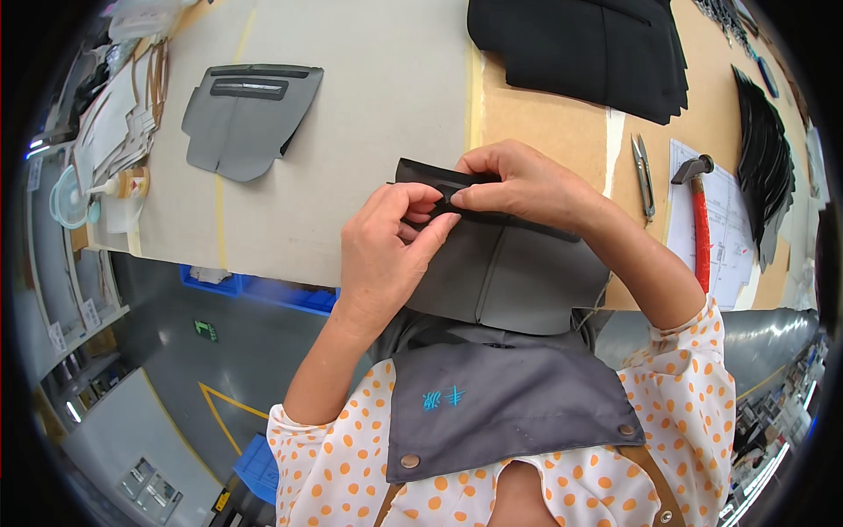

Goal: Manually applying strips or finishing small leather or synthetic components in a workshop setting.

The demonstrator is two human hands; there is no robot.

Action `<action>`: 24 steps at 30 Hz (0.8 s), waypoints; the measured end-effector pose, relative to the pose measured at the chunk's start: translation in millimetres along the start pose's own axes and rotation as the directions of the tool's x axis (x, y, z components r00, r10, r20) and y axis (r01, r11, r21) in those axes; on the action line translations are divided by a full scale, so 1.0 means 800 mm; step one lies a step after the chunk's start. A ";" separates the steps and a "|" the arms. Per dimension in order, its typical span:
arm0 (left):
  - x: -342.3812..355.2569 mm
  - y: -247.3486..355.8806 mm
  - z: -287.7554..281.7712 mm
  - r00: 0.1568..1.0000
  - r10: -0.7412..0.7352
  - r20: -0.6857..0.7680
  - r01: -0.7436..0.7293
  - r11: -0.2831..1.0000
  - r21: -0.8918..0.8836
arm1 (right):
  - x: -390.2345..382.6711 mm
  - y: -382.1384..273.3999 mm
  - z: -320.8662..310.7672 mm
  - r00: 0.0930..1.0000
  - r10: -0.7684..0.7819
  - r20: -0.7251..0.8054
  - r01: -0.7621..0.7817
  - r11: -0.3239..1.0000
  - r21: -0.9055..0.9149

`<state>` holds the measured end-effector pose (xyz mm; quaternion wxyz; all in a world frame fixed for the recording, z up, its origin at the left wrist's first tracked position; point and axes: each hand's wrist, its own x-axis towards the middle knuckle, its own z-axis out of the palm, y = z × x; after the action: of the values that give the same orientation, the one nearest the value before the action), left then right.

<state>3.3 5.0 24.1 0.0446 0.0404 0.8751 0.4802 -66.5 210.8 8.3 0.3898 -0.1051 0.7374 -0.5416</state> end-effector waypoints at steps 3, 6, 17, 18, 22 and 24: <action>0.000 0.002 0.002 0.999 -0.048 -0.017 0.048 0.999 -0.001 | -0.001 -0.001 0.001 1.000 0.004 -0.001 -0.004 1.000 0.000; 0.000 0.002 0.002 1.000 -0.020 -0.018 0.021 1.000 0.016 | -0.003 -0.002 -0.001 1.000 0.012 0.013 -0.012 1.000 -0.006; 0.000 0.006 0.001 0.999 0.012 -0.046 -0.006 0.993 0.115 | -0.006 -0.006 -0.001 1.000 0.007 0.008 -0.007 1.000 -0.018; 0.000 0.005 0.001 0.999 0.013 -0.045 -0.008 0.993 0.116 | -0.005 -0.005 0.000 1.000 0.006 0.010 -0.006 1.000 -0.007; -0.001 0.005 0.004 0.996 0.061 -0.070 -0.051 0.989 0.139 | -0.003 -0.002 0.000 1.000 0.006 0.015 -0.006 1.000 0.017; -0.002 0.003 0.007 0.993 0.087 -0.080 -0.074 0.985 0.153 | -0.003 -0.004 0.000 1.000 0.005 0.015 -0.005 1.000 0.003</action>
<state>5.8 10.7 23.5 -0.0160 0.0580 0.9074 0.4159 -65.5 211.4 12.2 0.3968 -0.1067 0.7340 -0.5408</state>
